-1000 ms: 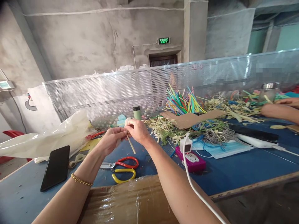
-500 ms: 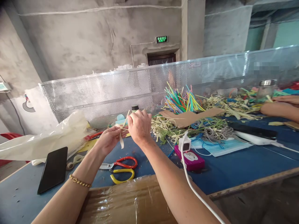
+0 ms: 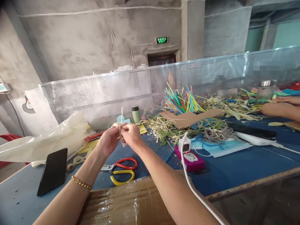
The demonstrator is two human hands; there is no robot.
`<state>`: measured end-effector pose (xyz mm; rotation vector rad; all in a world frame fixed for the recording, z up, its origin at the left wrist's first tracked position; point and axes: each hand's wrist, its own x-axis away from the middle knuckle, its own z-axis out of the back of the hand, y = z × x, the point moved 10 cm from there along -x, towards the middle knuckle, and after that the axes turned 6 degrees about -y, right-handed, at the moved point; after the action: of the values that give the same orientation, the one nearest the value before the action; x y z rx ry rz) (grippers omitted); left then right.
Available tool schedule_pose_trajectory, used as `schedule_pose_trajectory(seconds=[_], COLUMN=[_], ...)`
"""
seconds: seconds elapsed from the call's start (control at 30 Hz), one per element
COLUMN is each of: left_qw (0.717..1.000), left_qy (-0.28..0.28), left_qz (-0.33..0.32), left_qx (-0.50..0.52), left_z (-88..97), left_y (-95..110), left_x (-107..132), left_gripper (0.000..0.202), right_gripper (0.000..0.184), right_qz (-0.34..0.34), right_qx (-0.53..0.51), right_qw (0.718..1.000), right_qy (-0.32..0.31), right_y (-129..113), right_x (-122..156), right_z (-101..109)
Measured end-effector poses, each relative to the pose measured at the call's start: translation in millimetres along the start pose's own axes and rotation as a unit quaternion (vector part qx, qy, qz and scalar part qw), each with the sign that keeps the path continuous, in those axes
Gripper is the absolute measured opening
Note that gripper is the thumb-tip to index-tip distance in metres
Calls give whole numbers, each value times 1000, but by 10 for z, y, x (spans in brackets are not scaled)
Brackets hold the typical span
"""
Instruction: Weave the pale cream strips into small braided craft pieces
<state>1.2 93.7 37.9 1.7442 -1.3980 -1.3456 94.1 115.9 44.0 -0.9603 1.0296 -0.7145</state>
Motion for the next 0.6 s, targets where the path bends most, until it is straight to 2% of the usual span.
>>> schedule_pose_trajectory(seconds=[0.13, 0.23, 0.43, 0.6], left_qw=[1000, 999, 999, 999], left_qy=[11, 34, 36, 34], left_qz=[-10, -17, -17, -21], left_qx=[0, 8, 6, 19], left_z=[-9, 19, 77, 94], left_y=[-3, -3, -18, -14], left_x=[4, 8, -4, -6], left_gripper=[16, 19, 22, 20], right_gripper=[20, 18, 18, 17], right_qz=[31, 25, -72, -81], right_qx=[66, 68, -69, -148], right_qw=[997, 997, 995, 985], right_qy=[34, 30, 5, -36], right_y=[-25, -25, 93, 84], right_x=[-24, -22, 40, 59], right_z=[82, 74, -18, -72])
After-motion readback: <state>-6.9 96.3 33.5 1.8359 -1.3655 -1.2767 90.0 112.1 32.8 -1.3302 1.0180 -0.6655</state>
